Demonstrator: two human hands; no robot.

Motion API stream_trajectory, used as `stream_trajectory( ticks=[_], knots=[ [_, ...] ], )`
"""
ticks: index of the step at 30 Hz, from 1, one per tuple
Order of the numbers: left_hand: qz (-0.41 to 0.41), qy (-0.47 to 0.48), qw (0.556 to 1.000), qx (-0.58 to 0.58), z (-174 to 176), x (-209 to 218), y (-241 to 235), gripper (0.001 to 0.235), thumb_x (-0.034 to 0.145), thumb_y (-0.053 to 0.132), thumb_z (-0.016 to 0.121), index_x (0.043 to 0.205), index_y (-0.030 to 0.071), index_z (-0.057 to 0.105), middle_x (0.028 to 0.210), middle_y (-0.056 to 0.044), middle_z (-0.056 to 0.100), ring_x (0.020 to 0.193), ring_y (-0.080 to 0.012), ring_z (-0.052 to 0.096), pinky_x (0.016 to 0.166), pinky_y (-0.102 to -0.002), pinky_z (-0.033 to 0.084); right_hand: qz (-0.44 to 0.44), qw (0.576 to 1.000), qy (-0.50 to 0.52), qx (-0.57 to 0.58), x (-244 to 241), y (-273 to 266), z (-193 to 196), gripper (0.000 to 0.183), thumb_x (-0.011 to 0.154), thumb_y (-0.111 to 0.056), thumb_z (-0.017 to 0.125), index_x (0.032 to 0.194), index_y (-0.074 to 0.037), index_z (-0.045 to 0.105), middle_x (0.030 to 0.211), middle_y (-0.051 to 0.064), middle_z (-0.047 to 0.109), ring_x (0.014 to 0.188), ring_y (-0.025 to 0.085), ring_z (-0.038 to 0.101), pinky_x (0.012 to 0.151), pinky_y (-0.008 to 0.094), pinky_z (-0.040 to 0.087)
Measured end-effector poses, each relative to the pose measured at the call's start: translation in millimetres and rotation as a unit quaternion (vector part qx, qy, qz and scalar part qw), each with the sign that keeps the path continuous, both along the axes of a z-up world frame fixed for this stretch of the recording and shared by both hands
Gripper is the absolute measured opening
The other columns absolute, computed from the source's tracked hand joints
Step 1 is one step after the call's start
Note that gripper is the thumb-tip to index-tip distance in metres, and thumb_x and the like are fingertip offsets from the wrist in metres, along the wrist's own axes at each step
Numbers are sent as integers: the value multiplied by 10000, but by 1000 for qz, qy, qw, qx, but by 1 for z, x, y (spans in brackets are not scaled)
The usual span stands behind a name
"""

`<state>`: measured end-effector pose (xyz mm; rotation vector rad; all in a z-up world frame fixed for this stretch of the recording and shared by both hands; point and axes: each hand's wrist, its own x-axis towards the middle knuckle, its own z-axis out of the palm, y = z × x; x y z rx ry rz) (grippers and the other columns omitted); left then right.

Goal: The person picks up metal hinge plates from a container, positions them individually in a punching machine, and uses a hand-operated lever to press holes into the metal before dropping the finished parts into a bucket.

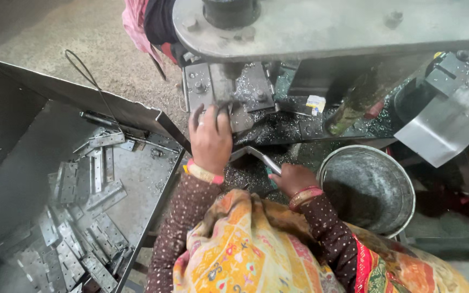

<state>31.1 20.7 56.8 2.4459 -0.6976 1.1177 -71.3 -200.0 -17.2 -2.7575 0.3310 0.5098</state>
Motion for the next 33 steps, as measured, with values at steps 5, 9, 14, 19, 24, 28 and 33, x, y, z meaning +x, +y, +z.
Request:
stream_trajectory(
  ticks=[5, 9, 14, 19, 24, 28, 33],
  knots=[
    [69, 139, 973, 172, -27, 31, -15, 157, 1005, 129, 595, 1135, 82, 669, 1168, -73, 664, 1042, -230, 684, 1196, -569, 328, 18, 1000, -15, -6, -1, 0, 0, 494, 931, -567, 631, 953, -84, 733, 849, 191, 742, 806, 392, 736, 739, 501, 577],
    [126, 181, 958, 184, -43, 40, 8, 390, 1003, 276, 571, 1339, 93, 646, 1391, -94, 607, 1200, -258, 627, 1221, -563, 215, 10, 1000, -13, -9, -1, 0, -6, 475, 915, -557, 647, 959, -90, 724, 842, 187, 747, 790, 393, 742, 712, 501, 585],
    [159, 191, 945, 214, -37, 42, 28, 687, 934, 554, 522, 1406, 58, 583, 1554, -94, 464, 1395, -295, 471, 1186, -618, 97, 8, 1000, -12, -10, -1, 1, -8, 481, 914, -553, 668, 951, -78, 733, 854, 204, 744, 814, 411, 733, 730, 512, 578],
    [79, 235, 946, 211, -40, 11, -10, 680, 950, 526, 532, 1412, 29, 570, 1572, -131, 457, 1447, -273, 418, 1238, -623, 81, -5, 1000, 30, 1, 7, 1, -1, 449, 910, -524, 676, 985, -85, 736, 877, 205, 749, 835, 420, 735, 747, 523, 576],
    [93, 257, 927, 256, -40, 25, -28, 577, 980, 399, 523, 1411, 19, 575, 1544, -147, 472, 1497, -309, 386, 1240, -616, 89, 35, 999, 2, -2, 14, -3, -4, 446, 901, -504, 699, 964, -67, 761, 893, 215, 748, 856, 418, 731, 769, 516, 568],
    [91, 271, 926, 246, -35, 34, -30, 587, 945, 393, 534, 1387, 11, 583, 1511, -154, 484, 1480, -324, 369, 1230, -617, 75, 17, 1000, 25, 5, 11, -7, -19, 450, 916, -505, 674, 983, -66, 748, 894, 206, 744, 844, 409, 738, 770, 514, 578],
    [78, 274, 927, 244, -35, 34, -27, 548, 952, 403, 563, 1314, -4, 621, 1528, -180, 472, 1479, -334, 349, 1240, -611, 77, -11, 1000, -1, 28, -12, -7, -39, 462, 928, -513, 660, 998, -61, 728, 878, 186, 768, 822, 366, 769, 789, 472, 601]
  ],
)
